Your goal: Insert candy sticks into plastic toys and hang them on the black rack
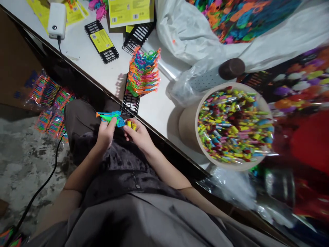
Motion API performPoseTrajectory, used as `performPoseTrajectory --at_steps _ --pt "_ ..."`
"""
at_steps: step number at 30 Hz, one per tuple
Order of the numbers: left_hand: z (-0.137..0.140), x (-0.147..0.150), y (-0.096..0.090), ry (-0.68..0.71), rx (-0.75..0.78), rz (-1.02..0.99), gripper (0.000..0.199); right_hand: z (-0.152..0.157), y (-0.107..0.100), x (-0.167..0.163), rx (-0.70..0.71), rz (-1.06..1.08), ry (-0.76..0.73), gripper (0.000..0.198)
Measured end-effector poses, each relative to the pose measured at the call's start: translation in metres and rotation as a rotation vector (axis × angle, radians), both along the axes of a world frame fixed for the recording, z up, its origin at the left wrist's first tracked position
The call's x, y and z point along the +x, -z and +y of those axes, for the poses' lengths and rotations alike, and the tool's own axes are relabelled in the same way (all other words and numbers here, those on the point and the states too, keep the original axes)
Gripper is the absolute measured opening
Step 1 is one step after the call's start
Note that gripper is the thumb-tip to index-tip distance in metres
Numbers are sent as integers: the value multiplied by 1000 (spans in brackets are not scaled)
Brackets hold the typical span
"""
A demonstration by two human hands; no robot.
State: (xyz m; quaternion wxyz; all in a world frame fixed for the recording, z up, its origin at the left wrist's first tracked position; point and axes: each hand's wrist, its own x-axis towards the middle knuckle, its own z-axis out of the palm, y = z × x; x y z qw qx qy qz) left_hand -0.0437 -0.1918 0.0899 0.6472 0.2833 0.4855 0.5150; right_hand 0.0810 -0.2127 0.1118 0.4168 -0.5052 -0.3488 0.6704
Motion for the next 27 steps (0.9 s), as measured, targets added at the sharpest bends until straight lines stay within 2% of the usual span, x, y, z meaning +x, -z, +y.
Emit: performPoseTrajectory --at_steps 3,6,10,14,20,24,27 --pt "2 -4 -2 -12 -29 17 53 3 2 8 122 -105 49 41" --pt "5 -11 -8 59 -54 49 54 6 0 17 171 -161 -35 36" --pt "3 -15 -12 165 -23 104 45 10 -3 20 193 -234 -74 36" --pt "0 -15 -9 167 -16 134 41 11 -3 23 201 -299 -73 35" --pt "0 -17 -3 156 -46 167 40 15 -8 29 117 -307 -230 45" --pt "2 -23 -8 224 -66 265 36 15 -12 25 125 -325 -321 45" --pt "6 -25 -13 238 -93 388 31 16 -16 22 161 -367 -384 39"
